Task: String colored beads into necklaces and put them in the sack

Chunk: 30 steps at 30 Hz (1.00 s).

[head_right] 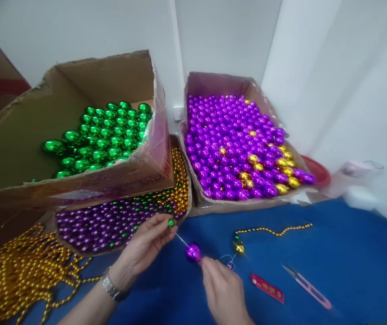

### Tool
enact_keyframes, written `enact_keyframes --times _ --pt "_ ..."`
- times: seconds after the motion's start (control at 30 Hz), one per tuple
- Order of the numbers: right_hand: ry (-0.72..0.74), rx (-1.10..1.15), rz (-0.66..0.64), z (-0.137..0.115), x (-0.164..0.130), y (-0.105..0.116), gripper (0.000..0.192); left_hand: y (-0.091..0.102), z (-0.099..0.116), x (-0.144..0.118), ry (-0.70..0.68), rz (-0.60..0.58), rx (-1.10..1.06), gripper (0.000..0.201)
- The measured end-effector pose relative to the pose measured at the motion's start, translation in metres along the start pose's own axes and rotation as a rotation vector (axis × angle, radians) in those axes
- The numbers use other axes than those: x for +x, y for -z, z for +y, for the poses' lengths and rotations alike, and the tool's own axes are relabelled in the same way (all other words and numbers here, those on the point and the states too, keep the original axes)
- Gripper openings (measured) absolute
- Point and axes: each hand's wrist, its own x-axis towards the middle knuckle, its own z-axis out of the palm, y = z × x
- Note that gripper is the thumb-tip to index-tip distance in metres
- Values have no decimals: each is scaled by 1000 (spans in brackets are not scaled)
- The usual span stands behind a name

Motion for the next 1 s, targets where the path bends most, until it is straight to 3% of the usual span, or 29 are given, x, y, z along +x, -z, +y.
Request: enact_keyframes --times 0.43,0.63,0.73,0.83,0.93,1.0 --pt "-60 35 5 9 -1 10 25 -22 -4 8 -33 5 38 17" --pt "-115 141 73 12 6 15 27 -43 -10 10 -276 -50 426 20" --pt "-170 199 146 14 11 20 30 -67 0 18 -345 -168 518 31" --pt "-220 207 174 17 13 24 32 -103 17 43 -465 -295 639 34" --pt "-276 187 200 25 12 20 35 -147 26 87 -698 -427 978 22" --pt "-287 150 230 32 11 13 38 -178 24 122 -907 -496 1311 28"
